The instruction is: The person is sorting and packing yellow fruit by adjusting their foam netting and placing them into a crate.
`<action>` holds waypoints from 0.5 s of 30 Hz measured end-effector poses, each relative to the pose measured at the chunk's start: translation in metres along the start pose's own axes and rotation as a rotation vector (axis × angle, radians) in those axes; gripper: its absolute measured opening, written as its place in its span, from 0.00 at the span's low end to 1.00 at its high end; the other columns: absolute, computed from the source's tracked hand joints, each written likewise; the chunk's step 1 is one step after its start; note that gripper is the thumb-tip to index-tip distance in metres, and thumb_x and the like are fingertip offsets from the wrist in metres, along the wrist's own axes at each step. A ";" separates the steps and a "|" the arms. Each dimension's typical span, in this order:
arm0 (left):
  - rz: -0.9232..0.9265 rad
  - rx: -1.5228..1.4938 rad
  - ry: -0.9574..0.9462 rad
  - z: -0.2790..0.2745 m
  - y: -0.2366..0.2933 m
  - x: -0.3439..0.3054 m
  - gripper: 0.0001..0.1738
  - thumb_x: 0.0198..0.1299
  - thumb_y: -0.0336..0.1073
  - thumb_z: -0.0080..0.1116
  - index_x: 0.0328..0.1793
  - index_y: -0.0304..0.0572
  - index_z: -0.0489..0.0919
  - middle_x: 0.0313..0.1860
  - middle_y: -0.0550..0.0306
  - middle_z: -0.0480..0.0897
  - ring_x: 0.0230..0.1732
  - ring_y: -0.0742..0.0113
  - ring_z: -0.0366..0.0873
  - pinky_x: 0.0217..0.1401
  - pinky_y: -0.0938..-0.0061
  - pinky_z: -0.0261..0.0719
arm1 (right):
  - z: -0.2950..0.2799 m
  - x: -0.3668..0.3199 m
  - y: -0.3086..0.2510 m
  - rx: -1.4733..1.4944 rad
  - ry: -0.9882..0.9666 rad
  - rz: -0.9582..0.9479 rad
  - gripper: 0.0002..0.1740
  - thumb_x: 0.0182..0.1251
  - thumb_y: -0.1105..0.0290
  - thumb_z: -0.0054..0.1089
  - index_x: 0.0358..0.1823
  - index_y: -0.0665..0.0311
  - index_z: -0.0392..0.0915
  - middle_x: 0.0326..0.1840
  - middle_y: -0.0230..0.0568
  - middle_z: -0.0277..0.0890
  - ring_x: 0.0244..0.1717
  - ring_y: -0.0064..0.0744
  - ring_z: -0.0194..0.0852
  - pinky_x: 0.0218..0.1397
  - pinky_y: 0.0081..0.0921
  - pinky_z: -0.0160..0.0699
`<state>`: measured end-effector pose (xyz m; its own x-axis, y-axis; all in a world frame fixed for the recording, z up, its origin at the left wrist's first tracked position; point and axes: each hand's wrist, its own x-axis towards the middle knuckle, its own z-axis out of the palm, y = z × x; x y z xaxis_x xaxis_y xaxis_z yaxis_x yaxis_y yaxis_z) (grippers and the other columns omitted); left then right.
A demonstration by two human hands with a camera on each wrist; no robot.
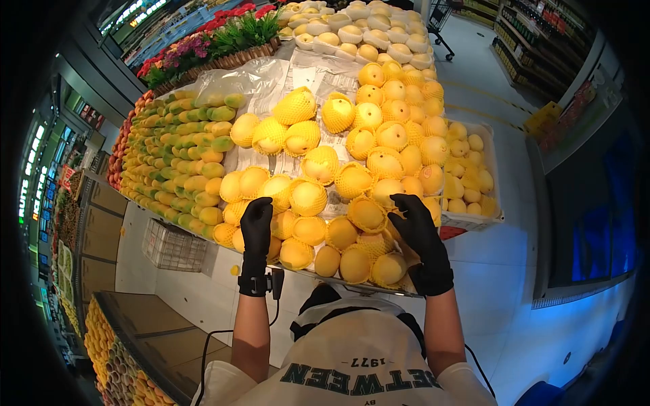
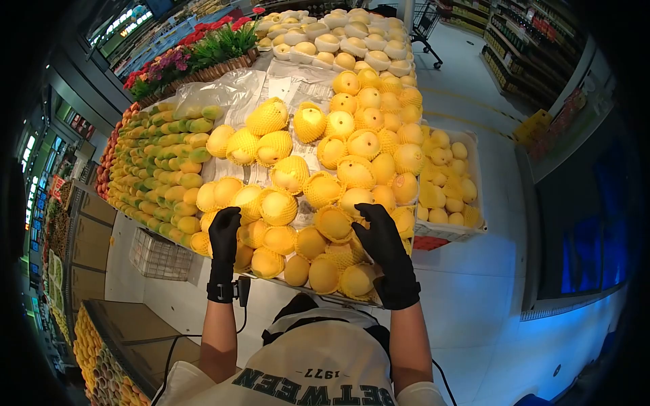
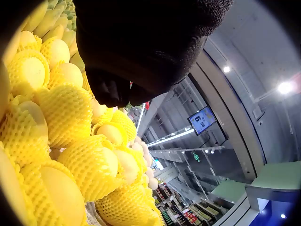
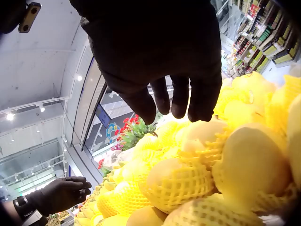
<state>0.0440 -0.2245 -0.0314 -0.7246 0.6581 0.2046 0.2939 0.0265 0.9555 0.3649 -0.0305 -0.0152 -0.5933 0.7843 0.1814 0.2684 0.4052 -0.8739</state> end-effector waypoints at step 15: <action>-0.131 -0.093 -0.149 -0.023 -0.031 -0.011 0.12 0.64 0.28 0.59 0.54 0.39 0.81 0.46 0.58 0.83 0.44 0.72 0.78 0.50 0.75 0.77 | 0.122 0.163 -0.056 -0.589 -0.290 0.103 0.44 0.53 0.49 0.71 0.68 0.64 0.66 0.53 0.58 0.77 0.54 0.54 0.77 0.58 0.49 0.74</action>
<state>0.0291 -0.2501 -0.0581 -0.6508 0.7575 0.0507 0.1398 0.0539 0.9887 0.1606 0.0173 0.0079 -0.7005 0.7079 -0.0906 0.6560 0.5886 -0.4726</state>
